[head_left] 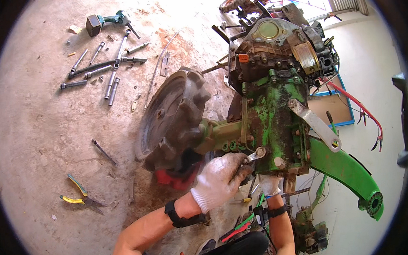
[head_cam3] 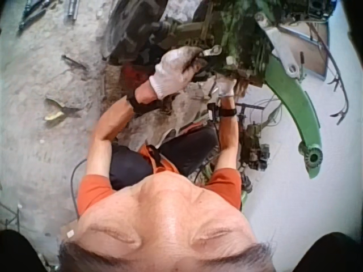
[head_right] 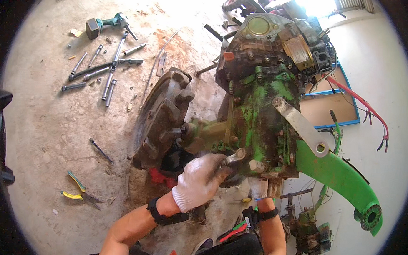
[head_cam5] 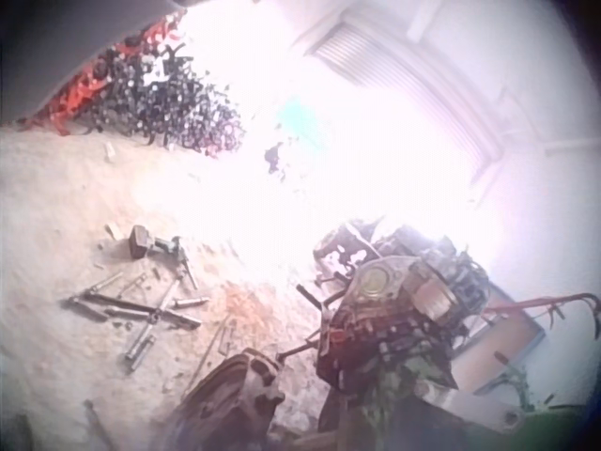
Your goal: The person uses a wire brush to clean a green engine block and then uses a cordless impact wrench to remove bolts and disassemble parts of the engine. The person handles the engine, bolts, and tools throughout the clip.
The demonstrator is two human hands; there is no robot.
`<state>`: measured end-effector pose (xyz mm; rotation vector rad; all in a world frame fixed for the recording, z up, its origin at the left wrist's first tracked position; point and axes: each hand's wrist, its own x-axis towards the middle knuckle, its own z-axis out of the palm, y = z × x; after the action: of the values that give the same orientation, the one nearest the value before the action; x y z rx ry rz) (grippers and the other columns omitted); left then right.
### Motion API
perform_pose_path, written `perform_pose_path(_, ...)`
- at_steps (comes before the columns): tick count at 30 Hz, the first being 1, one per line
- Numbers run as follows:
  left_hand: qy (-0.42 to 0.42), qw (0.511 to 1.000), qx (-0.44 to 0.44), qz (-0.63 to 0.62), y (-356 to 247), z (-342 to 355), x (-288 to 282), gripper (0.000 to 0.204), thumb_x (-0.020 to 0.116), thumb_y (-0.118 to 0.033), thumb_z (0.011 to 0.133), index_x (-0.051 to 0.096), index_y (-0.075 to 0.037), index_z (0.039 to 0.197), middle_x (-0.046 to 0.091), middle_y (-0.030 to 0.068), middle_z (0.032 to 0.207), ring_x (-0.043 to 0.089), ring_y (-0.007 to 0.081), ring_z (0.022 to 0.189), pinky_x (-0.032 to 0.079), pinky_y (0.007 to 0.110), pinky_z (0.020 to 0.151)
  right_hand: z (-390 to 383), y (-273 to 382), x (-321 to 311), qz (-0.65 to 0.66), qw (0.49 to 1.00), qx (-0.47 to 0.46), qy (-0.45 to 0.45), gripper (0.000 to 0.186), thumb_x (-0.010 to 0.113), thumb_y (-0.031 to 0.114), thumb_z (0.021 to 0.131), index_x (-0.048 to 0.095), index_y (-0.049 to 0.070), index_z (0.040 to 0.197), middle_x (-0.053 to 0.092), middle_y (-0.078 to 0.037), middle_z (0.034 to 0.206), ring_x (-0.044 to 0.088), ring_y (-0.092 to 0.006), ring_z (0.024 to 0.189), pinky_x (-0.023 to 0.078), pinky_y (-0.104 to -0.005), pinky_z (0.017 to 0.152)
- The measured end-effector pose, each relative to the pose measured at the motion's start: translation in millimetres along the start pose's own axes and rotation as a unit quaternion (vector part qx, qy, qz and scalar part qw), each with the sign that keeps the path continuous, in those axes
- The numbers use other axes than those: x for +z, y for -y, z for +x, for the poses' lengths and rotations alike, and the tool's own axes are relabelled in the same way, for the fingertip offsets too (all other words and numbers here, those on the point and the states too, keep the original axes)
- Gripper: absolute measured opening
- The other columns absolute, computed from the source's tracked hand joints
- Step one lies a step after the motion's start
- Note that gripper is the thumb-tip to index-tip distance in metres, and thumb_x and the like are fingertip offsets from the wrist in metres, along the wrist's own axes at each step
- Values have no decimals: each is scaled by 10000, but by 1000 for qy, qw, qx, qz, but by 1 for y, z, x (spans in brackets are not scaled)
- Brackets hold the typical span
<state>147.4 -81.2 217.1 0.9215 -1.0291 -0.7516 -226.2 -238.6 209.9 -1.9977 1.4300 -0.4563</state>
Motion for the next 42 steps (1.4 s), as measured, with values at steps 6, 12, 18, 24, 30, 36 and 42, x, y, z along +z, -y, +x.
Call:
perform_pose_path(6,-30,999,29,-15,0,3,0,298,738,-203,1011,675,-3,1222,720,223,1027,708,431,922,562,507,786,-15,62,-8,-458,888,-34,3,506,753,185,1003,619,51,1471,667,-126,1480,646,-249,1303,517,-429,1115)
perform_pose_path(12,-30,996,-19,-88,-4,-10,6,335,702,-196,1041,646,-1,1308,725,226,1114,715,429,976,572,498,849,-11,71,10,-80,991,-87,-64,396,733,135,1026,666,60,1409,721,-89,1373,702,-251,1189,578,-404,1015)
perform_pose_path(18,1,977,-116,-177,12,-52,8,389,633,-197,1085,597,-18,1429,720,240,1266,705,427,1130,574,469,960,-23,67,-5,-372,920,-77,-97,463,754,253,990,681,94,1419,725,-87,1392,694,-298,1251,562,-444,1075)
perform_pose_path(24,143,958,-231,-88,66,-118,15,482,590,-372,1065,658,-52,1418,738,230,1298,686,448,1221,521,522,1070,-14,43,-22,-684,657,-300,-100,545,612,363,1050,575,95,1523,773,-132,1219,763,-337,900,563,-520,658)
perform_pose_path(30,193,930,-313,-26,98,-166,16,476,581,-429,1044,704,-85,1351,738,252,1262,687,454,1199,533,537,1036,-22,36,-22,-463,882,-22,-87,438,700,253,1021,693,104,1432,722,-121,1440,711,-338,1254,545,-450,1092)
perform_pose_path(36,195,910,-365,12,130,-195,19,518,589,-496,1038,716,-114,1363,738,283,1232,683,493,1174,542,576,1006,-16,56,-18,-684,713,-112,-107,400,658,303,1071,681,95,1412,773,-153,1306,748,-319,988,587,-435,831)
perform_pose_path(42,264,890,-361,84,158,-250,28,447,608,-439,1018,737,-50,1195,753,288,1127,713,493,1084,564,589,939,-22,66,-3,-672,727,-83,-118,355,505,248,1158,709,159,1435,801,-106,1260,788,-293,871,621,-436,679)
